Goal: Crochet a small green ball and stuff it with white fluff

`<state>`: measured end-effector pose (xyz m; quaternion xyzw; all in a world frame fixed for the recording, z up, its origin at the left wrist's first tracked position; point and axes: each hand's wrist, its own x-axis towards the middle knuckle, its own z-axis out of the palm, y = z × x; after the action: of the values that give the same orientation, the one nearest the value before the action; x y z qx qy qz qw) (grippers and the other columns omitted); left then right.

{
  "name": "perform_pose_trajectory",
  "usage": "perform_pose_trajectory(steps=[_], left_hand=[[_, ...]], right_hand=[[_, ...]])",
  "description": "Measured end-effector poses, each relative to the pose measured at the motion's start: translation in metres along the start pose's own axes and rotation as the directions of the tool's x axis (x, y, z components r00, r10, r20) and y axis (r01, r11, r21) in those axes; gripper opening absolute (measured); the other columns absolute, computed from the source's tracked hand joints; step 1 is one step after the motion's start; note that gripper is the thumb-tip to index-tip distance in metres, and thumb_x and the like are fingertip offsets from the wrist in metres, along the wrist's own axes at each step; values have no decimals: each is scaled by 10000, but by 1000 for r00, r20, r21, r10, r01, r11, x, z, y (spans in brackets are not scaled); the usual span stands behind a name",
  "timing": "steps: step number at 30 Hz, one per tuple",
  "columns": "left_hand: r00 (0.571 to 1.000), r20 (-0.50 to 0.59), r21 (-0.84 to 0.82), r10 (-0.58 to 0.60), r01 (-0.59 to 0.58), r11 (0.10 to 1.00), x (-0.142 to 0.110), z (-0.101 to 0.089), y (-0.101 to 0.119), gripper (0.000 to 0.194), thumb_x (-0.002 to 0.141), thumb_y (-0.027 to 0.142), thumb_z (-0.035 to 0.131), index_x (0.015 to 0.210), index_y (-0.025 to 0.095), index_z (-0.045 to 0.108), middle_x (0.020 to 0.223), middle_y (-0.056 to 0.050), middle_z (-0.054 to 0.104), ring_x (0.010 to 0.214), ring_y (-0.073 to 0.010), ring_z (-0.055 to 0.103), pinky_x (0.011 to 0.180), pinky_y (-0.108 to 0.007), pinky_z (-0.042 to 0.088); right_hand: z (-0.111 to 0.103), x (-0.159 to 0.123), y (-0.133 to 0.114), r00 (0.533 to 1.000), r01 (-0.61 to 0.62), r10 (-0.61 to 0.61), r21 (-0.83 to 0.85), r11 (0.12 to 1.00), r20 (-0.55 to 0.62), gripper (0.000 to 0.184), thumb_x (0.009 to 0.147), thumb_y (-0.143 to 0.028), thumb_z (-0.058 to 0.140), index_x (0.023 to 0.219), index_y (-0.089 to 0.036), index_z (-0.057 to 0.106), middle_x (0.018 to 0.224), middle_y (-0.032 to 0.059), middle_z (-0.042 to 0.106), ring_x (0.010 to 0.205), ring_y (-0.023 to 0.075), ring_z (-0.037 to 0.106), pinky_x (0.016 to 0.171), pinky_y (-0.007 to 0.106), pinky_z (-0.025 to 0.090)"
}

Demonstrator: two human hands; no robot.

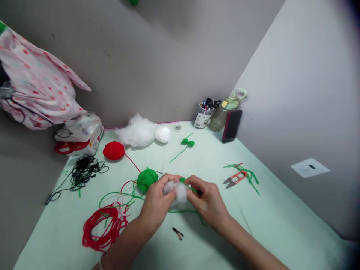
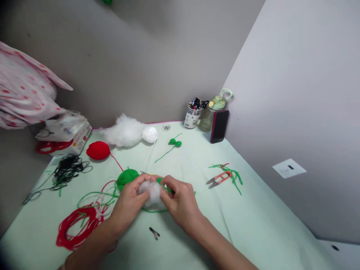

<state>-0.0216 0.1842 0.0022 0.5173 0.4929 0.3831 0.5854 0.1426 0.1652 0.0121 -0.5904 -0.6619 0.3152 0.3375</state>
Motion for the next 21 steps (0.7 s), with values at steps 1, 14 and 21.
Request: perform_pose_trajectory(steps=[1,14,21], left_hand=[[1000,-6,11,4,-4,1000,0,0,0,290,650,155,561,919,194,661,1095,-66,781,879,-203,681,766,-280,505],[991,-13,94,137,-135,986,-2,0,4,216,623,108,556,791,219,632,1113,-66,727,1050,-247,643,935,-328,461],[985,-127,95,113,-101,990,1,7,-13,189,634,144,554,801,227,582,924,-46,716,868,-235,655,804,-303,502]], right_hand=[[1,0,0,1000,-9,9,10,1000,9,101,809,-242,526,716,-211,549,563,-74,343,526,105,289,498,239,240],[2,3,7,991,-126,122,92,988,47,161,775,-271,528,866,-192,634,587,-76,328,548,118,287,519,245,242],[11,3,8,995,2,-9,71,997,96,90,777,-295,543,747,-212,527,583,-77,320,549,111,289,515,245,237]])
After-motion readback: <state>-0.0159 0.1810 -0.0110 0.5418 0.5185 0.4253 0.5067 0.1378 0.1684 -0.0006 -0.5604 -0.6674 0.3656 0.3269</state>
